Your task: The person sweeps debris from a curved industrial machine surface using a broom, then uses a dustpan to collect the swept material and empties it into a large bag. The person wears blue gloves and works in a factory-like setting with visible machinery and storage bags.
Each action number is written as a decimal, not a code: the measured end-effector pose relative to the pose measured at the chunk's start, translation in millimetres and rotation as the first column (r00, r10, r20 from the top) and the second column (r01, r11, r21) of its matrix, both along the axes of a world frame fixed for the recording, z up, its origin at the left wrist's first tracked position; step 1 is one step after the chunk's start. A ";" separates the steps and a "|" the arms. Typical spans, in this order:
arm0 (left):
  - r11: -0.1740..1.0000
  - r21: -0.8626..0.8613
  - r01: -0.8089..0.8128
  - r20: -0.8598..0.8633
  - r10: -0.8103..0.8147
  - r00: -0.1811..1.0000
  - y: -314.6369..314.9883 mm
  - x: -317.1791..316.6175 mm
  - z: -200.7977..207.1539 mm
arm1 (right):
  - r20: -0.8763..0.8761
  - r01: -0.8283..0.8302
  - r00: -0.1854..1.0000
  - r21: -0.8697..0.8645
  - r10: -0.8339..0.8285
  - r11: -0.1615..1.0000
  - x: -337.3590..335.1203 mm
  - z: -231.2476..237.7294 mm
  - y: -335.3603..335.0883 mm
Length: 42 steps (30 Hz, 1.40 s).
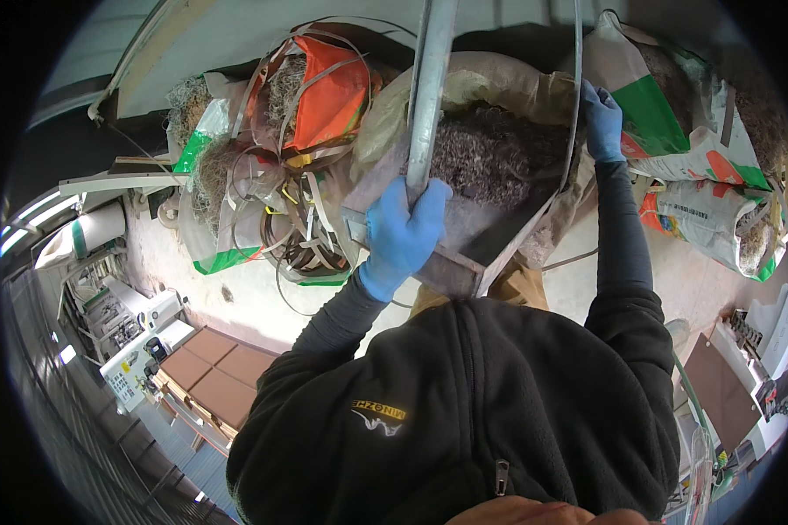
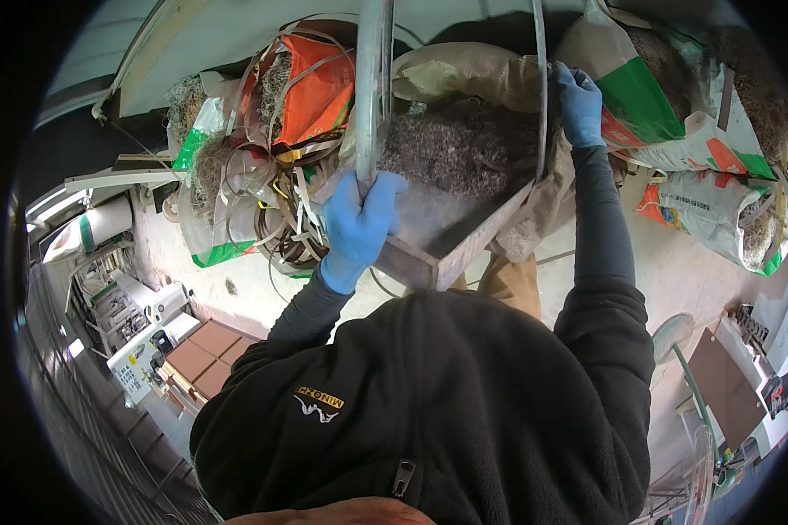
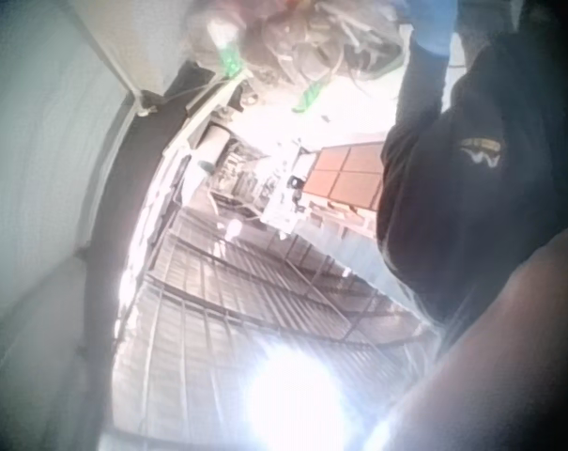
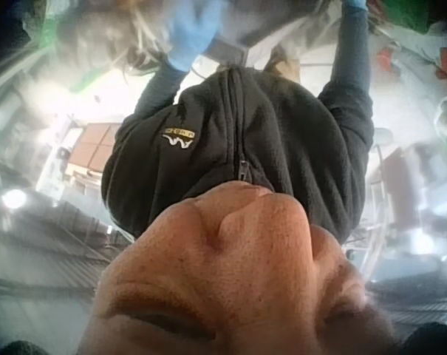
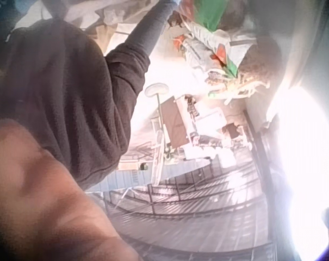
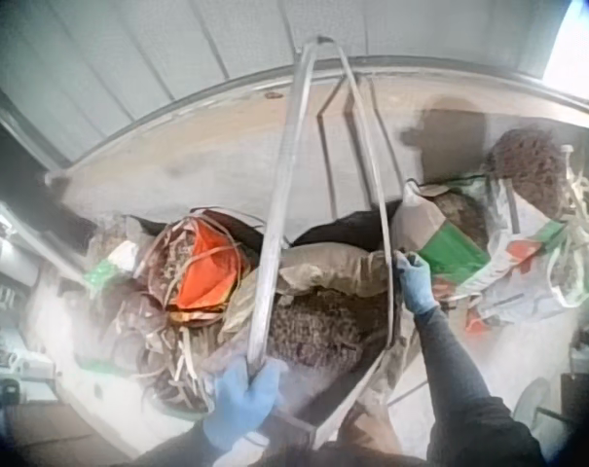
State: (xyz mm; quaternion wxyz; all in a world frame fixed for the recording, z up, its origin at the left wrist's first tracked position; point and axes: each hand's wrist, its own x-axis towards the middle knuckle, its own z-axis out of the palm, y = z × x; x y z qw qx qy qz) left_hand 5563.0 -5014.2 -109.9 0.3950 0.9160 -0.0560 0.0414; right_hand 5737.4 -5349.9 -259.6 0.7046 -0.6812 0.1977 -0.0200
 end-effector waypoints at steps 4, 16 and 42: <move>0.970 -0.174 -0.168 -0.198 0.132 0.971 4.5 5.4 7.0 | 0.027 -0.008 1.000 -0.013 0.009 1.000 -0.1 -6.5 7.1; 0.847 -0.393 -0.358 -0.478 0.144 0.866 9.9 -8.8 49.6 | 0.028 -0.057 0.998 -0.039 0.058 0.998 -4.1 0.8 19.0; 0.580 -0.414 -0.702 -0.459 0.532 0.711 -8.5 -116.5 62.8 | 0.034 -0.183 0.978 -0.329 0.206 0.926 34.2 -14.0 17.7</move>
